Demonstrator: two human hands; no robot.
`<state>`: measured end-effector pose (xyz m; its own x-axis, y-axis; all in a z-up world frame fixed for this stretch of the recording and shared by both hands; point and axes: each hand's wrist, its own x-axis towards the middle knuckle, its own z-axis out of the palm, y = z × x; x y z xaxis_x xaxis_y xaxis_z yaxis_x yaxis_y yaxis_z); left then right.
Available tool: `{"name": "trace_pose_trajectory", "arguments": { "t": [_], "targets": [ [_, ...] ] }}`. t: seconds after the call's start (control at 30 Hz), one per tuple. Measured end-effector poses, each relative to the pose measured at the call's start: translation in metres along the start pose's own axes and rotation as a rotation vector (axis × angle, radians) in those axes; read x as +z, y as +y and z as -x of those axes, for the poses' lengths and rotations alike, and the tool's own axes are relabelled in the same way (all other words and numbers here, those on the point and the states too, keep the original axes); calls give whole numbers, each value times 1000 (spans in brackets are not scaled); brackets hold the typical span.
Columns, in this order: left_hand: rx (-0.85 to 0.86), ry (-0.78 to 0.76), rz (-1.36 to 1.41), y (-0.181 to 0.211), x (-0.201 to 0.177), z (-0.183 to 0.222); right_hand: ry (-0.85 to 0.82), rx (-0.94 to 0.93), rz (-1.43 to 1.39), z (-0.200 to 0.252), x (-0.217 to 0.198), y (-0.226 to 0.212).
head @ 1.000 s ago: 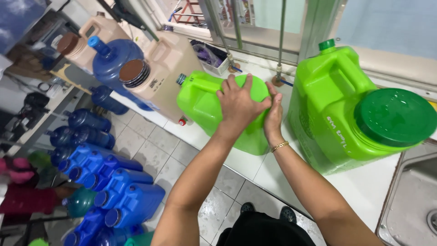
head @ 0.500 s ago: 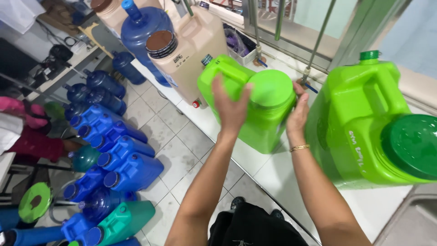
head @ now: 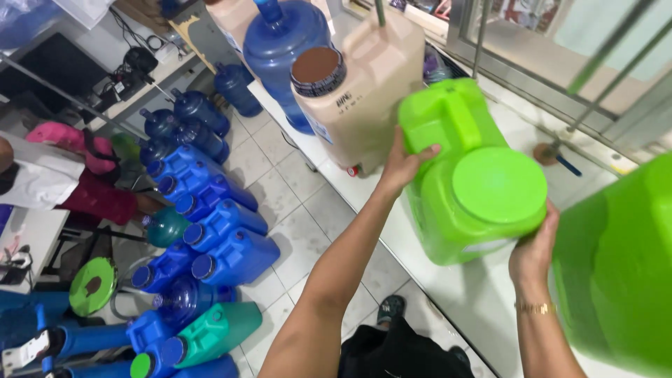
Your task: Cleaning the openings and exteriors of large plastic water jugs in a sink
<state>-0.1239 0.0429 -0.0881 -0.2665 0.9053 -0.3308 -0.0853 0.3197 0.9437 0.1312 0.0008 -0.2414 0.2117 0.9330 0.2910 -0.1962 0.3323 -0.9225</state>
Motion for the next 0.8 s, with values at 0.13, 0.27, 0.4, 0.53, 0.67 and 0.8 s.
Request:
{"name": "trace_pose_trajectory", "arguments": {
  "t": [0.13,0.27,0.4,0.53,0.67,0.8],
  "targets": [
    [68,-245,-58,19,-22,-68,-92,113,-68,40,40,-48],
    [91,-556,-235,14,-35,-154,-326,133,255,63,82,-63],
    [338,-747,-148,37,-42,-141,-423,224,262,79,128,-52],
    [312,-980,-185,28,-50,-179,-421,212,365,80,159,-69],
    [228,-865,-341,21,-61,-191,-479,233,382,93,144,-68],
    [37,-943,-306,-40,-82,-234,-642,292,479,128,102,-55]
  ]
}}
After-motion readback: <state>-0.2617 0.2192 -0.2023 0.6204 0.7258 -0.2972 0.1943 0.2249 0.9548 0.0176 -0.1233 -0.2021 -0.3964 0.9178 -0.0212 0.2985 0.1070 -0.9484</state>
